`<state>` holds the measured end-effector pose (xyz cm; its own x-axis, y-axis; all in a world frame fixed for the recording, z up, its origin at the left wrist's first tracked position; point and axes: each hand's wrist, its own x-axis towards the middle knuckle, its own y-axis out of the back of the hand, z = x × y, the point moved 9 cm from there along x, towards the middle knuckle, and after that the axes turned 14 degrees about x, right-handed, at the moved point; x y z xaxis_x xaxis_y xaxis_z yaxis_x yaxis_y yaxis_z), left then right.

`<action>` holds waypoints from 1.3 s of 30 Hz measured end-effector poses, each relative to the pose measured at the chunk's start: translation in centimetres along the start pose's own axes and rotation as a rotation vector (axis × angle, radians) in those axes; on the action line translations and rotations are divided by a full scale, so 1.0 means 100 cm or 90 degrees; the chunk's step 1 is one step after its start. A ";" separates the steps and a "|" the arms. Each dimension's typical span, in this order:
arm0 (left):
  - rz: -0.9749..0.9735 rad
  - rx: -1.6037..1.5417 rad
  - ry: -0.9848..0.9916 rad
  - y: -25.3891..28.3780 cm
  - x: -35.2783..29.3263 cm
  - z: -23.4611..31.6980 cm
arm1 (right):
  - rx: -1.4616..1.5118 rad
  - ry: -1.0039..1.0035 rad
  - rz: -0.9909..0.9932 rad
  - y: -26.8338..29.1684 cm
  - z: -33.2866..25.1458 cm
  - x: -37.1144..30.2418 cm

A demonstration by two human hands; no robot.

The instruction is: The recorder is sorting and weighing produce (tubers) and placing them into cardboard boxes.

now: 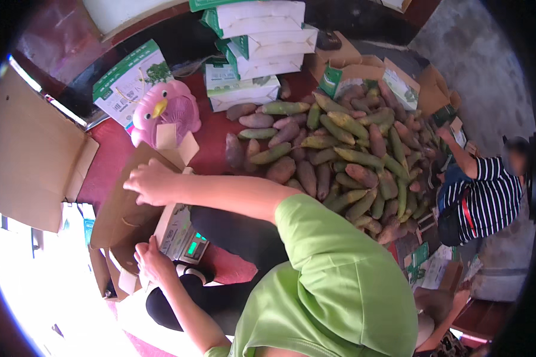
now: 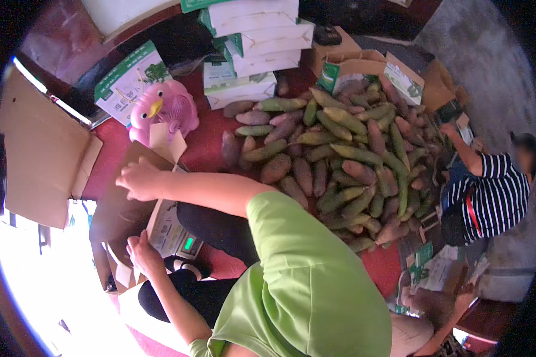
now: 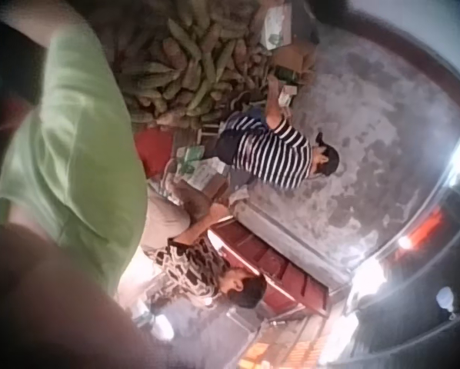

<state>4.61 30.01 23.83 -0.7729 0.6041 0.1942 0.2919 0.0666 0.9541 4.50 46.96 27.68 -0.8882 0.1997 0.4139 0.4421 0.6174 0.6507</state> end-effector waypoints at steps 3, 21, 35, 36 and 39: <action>-0.008 0.003 -0.021 -0.007 0.003 0.003 | 0.100 0.049 0.223 0.068 0.014 -0.041; 0.090 -0.002 -0.066 -0.020 0.002 -0.001 | -0.236 -0.887 0.104 0.145 0.282 -0.458; 0.134 0.009 -0.116 -0.021 -0.003 0.004 | -0.448 -0.889 0.085 0.187 0.321 -0.531; 0.141 0.007 -0.121 -0.022 -0.004 0.003 | -0.455 -0.893 0.050 0.182 0.325 -0.537; 0.136 0.018 -0.116 -0.020 -0.003 0.004 | -0.437 -0.922 -0.018 0.178 0.328 -0.530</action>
<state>4.51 29.98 21.72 -0.5793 0.7391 0.3437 0.4547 -0.0569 0.8888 55.35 72.32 -3.59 -0.0851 0.9601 -0.2664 0.0388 0.2703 0.9620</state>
